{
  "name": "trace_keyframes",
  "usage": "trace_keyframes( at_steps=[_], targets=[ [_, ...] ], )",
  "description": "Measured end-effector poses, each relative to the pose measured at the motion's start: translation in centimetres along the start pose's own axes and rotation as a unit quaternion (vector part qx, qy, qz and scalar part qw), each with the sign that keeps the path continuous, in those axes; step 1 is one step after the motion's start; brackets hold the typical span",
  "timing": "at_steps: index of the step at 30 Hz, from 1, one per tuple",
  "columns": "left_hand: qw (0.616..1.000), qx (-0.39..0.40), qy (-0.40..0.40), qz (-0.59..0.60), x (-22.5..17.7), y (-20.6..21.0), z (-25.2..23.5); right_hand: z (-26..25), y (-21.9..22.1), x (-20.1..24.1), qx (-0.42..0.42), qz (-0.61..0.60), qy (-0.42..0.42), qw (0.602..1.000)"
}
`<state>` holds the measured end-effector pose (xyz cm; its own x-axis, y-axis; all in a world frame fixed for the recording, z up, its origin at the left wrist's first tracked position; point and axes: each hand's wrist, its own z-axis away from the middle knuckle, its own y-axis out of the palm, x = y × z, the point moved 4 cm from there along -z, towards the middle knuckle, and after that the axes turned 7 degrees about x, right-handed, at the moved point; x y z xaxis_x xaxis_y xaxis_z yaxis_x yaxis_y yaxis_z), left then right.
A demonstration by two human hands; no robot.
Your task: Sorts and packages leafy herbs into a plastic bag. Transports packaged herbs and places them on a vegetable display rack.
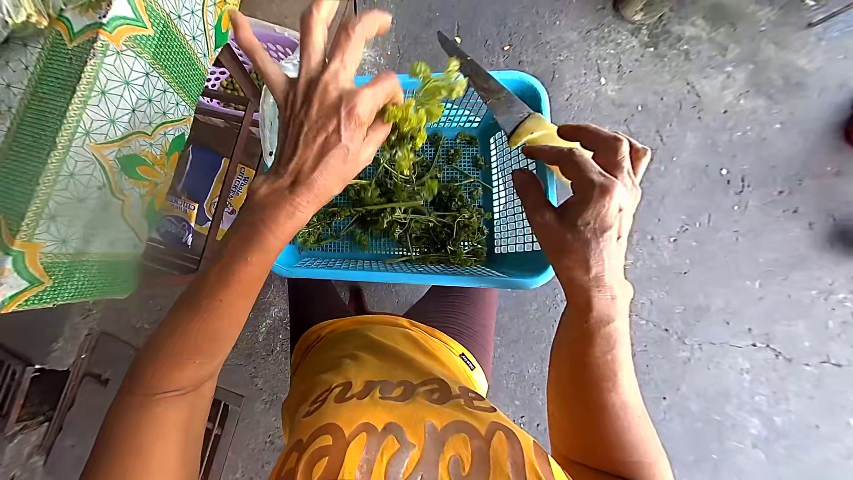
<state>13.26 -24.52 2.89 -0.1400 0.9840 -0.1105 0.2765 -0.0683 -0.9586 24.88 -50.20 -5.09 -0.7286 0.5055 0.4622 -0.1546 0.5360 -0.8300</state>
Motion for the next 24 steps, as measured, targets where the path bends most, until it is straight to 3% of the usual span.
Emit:
trace_keyframes(
  at_steps=[2, 4, 8, 11, 14, 18, 21, 24],
  targets=[
    [0.994, -0.107, -0.004, -0.020, -0.6, -1.9, 0.2, 0.0, -0.2, -0.1, -0.008, -0.007, -0.003, 1.000],
    [0.991, -0.126, -0.008, -0.043, -1.0, -2.6, 0.4, 0.3, -0.4, -0.3, -0.017, -0.013, -0.004, 1.000],
    [0.985, 0.148, -0.029, -0.088, 0.2, 0.0, 1.8, 0.9, -0.8, -0.8, -0.019, -0.005, 0.006, 1.000],
    [0.975, 0.196, -0.071, -0.076, 2.1, 1.1, 3.6, 1.2, -0.9, -1.3, -0.022, -0.002, 0.013, 1.000],
    [0.973, 0.185, -0.133, -0.046, 3.6, 0.2, 5.3, 1.2, -1.3, -1.9, -0.028, 0.010, 0.016, 0.999],
    [0.978, 0.094, -0.188, 0.015, 5.1, -0.9, 7.7, 0.3, -1.8, -2.2, -0.030, 0.048, 0.023, 0.998],
    [0.982, 0.012, -0.175, 0.068, 4.0, -0.3, 9.5, -0.7, -1.4, -3.2, -0.001, 0.062, 0.053, 0.997],
    [0.992, 0.033, -0.123, 0.015, 1.2, 2.0, 11.5, -1.9, 0.1, -3.9, 0.070, 0.074, 0.116, 0.988]
  ],
)
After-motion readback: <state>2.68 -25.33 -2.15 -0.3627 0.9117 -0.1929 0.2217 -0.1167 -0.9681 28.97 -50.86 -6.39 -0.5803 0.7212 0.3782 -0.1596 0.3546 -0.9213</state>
